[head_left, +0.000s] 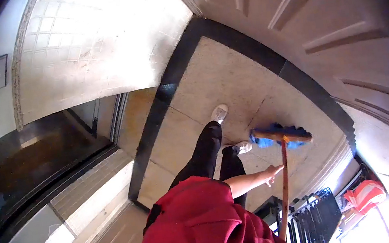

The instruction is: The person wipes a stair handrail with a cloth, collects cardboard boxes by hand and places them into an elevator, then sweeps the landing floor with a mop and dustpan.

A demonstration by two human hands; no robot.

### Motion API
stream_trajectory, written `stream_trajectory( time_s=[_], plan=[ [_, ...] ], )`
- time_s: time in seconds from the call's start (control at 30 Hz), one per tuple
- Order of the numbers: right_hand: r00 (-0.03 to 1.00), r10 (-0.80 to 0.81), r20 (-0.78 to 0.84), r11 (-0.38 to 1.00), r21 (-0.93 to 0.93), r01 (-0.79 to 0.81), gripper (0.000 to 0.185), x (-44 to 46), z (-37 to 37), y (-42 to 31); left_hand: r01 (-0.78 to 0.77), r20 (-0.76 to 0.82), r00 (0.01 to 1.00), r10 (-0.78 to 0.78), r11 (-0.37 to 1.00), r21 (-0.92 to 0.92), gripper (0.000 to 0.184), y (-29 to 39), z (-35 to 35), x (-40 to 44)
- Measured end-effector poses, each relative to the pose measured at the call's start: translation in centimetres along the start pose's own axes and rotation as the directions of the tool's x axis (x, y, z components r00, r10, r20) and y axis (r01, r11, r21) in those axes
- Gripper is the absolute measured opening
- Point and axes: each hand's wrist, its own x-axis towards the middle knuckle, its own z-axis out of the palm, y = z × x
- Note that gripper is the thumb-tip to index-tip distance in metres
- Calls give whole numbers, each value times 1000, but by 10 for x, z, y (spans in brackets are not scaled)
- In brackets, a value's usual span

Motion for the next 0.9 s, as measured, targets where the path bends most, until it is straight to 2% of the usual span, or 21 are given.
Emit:
stream_trajectory(
  time_s=[0.03,0.07,0.1,0.13,0.17,0.2,0.23,0.3,0.37,0.47,0.5,0.6,0.63,0.67,0.7,0.73,0.77,0.8,0.83,0.87,0.9],
  plan=[
    [1000,-5,-12,1000,-14,5,21,1,-5,2,4,124,991,49,917,-398,45,2,0,10],
    [1000,-7,-16,1000,-17,7,21,-2,-8,2,64,218,965,143,683,-728,42,3,-1,16],
    [1000,-15,-25,999,-30,14,21,-1,-11,4,195,366,891,269,501,-843,28,9,-8,25],
    [999,-18,-31,999,-33,16,20,-5,-12,4,-143,30,929,369,433,-890,21,18,-19,13],
    [999,-24,-35,999,-42,22,20,-7,-15,5,-200,-60,958,282,502,-841,18,30,-41,-4],
    [999,-31,-40,998,-50,29,20,-10,-16,6,-166,-94,980,174,461,-872,17,43,-62,-25],
    [998,-42,-50,998,-54,39,19,-9,-16,5,-220,-134,956,260,338,-915,17,43,-82,-14],
    [996,-50,-73,997,-56,46,19,-9,-18,6,-483,-361,850,383,295,-825,16,54,-123,-36],
    [994,-69,-83,996,-59,64,18,-11,-19,9,-557,-463,797,387,177,-811,16,68,-163,-83],
    [986,-114,-119,993,-46,109,18,-11,-13,11,-587,-500,736,457,64,-807,13,89,-226,-153],
    [981,-140,-132,990,-38,136,17,-8,-8,12,-662,-556,639,532,13,-749,14,92,-243,-175],
    [904,-338,-262,940,-51,337,17,23,1,20,-793,-712,404,575,-168,-586,16,101,-277,-267],
    [740,-504,-445,826,1,563,13,13,-44,-21,-837,-753,311,580,-209,-506,19,102,-287,-299],
    [807,-417,-419,891,-15,453,16,20,-64,-38,-848,-794,260,550,-263,-460,21,100,-295,-324],
    [799,-441,-410,878,-14,478,21,28,-87,-55,-829,-814,196,548,-350,-435,20,98,-307,-339],
    [827,-459,-325,888,-136,440,18,48,-107,-60,-832,-826,171,537,-371,-413,20,93,-320,-351],
    [769,-458,-446,874,-64,482,6,30,-146,-103,-813,-841,122,526,-433,-389,21,86,-344,-349],
    [740,-496,-455,868,-222,445,7,37,-168,-118,-792,-856,77,512,-490,-365,21,80,-366,-339],
    [776,-508,-373,860,-259,439,6,57,-191,-120,-803,-858,86,507,-475,-361,22,80,-373,-327],
    [752,-514,-413,858,-252,448,6,44,-215,-134,-810,-860,84,503,-468,-353,23,84,-377,-316],
    [676,-602,-426,799,-329,504,9,49,-226,-130,-808,-862,139,488,-447,-384,23,86,-380,-307]
  ],
)
